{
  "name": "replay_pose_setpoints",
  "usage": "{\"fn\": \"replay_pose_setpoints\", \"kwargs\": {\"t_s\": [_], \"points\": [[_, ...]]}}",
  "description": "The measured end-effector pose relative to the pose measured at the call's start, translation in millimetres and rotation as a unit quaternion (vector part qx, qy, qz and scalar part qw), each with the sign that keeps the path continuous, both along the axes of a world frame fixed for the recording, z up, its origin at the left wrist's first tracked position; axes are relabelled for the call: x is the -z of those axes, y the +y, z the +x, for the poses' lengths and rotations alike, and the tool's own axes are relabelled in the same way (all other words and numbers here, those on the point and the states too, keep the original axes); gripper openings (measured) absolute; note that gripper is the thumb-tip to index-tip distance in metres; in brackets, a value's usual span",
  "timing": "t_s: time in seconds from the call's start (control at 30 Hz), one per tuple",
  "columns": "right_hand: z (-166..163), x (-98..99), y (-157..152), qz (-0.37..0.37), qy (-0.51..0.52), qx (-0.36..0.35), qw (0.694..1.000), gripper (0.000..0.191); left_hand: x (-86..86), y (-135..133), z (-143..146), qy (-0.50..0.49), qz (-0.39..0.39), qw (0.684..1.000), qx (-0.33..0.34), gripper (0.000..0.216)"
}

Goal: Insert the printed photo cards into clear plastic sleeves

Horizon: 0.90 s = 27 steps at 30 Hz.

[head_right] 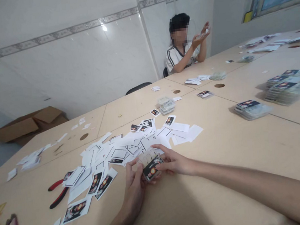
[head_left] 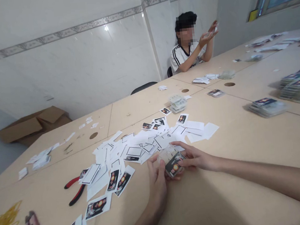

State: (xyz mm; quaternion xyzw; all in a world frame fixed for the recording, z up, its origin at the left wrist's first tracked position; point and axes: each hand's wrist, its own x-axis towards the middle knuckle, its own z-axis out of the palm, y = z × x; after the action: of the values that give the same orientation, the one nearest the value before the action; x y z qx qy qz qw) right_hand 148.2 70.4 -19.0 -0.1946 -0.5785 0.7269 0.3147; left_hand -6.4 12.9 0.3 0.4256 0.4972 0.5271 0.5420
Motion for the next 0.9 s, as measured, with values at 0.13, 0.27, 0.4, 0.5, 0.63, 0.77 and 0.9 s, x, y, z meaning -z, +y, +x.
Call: {"fn": "replay_pose_setpoints", "kwargs": {"t_s": [0.13,0.27,0.4,0.5,0.63,0.77,0.9], "points": [[1,0.0,3,0.005,0.011,0.026,1.0,0.053,0.4,0,0,0.014,0.002,1.0,0.001,0.031],[2,-0.2,2,0.038,0.001,0.034,0.999,0.052,-2.3,-1,1,0.059,0.011,0.998,0.019,0.049],[2,0.4,-2,0.076,-0.017,0.026,0.997,0.05,-5.2,-2,3,0.092,0.011,0.993,0.075,0.061],[0,1.1,-4,0.082,-0.024,0.033,0.996,0.054,-5.9,-3,3,0.099,0.011,0.991,0.094,0.061],[-2,0.9,-6,0.101,-0.051,0.051,0.992,0.059,-5.4,-5,3,0.11,0.016,0.99,0.085,0.06],[0,-1.5,-8,0.12,-0.059,0.057,0.989,0.051,-4.1,-5,3,0.115,0.02,0.989,0.09,0.059],[2,-1.1,-8,0.097,-0.047,0.043,0.993,0.047,-2.9,-4,3,0.118,0.031,0.988,0.097,0.057]]}}
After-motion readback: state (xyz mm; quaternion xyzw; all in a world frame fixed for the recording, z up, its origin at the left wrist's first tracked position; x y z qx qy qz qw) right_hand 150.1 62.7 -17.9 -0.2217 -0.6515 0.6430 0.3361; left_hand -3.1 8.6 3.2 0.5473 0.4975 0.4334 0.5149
